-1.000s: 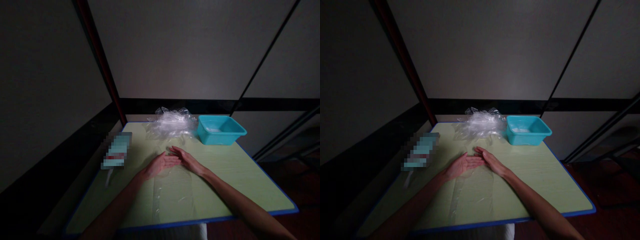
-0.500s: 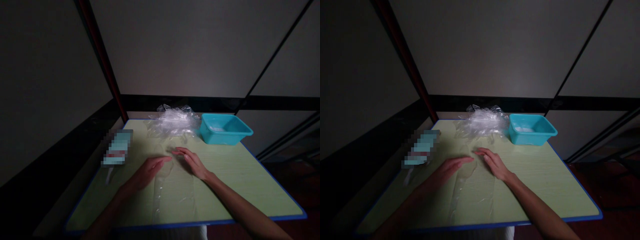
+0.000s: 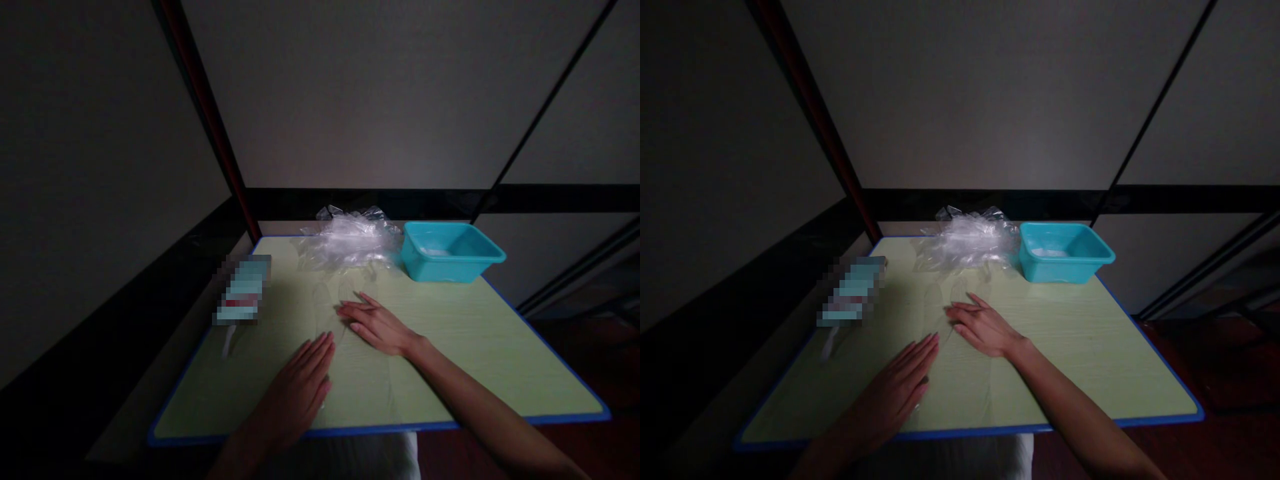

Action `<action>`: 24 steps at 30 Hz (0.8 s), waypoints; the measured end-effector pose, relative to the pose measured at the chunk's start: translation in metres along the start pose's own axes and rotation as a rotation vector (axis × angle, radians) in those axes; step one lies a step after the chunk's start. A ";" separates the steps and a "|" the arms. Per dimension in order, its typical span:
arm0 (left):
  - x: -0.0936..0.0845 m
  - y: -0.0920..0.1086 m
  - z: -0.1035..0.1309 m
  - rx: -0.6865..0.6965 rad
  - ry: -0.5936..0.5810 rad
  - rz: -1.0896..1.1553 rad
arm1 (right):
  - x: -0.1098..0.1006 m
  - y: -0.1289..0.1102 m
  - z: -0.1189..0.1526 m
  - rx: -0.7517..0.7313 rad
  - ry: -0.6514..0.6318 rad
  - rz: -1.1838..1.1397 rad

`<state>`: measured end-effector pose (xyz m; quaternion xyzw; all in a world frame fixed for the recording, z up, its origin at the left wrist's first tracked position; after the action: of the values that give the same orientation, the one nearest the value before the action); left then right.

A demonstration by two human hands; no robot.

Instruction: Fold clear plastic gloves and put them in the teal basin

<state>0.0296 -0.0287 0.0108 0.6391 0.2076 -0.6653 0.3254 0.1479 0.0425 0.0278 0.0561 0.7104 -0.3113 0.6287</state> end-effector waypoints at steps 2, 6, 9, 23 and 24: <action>0.002 0.003 0.005 0.020 -0.009 -0.025 | 0.000 -0.001 0.000 -0.001 -0.007 -0.003; 0.006 0.010 0.014 0.051 -0.016 -0.068 | 0.000 0.000 0.000 0.001 -0.012 -0.015; 0.008 0.014 0.020 0.069 -0.003 -0.091 | 0.000 0.000 0.000 -0.006 -0.009 -0.021; -0.019 0.023 0.060 0.091 0.323 0.186 | 0.000 0.002 0.000 -0.017 0.011 -0.064; -0.018 0.022 0.063 0.084 0.345 0.251 | 0.000 0.002 0.000 -0.016 0.010 -0.070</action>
<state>-0.0004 -0.0848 0.0381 0.7772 0.1510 -0.5085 0.3385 0.1485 0.0442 0.0271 0.0276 0.7177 -0.3270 0.6142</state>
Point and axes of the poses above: each hand's wrist, its own z-axis away from the middle knuckle, its own x-axis out of the palm, y = z × x, the point moved 7 cm from there along -z, towards the middle knuckle, and after that the axes turned 15 degrees about -y, right-handed, at the moved point
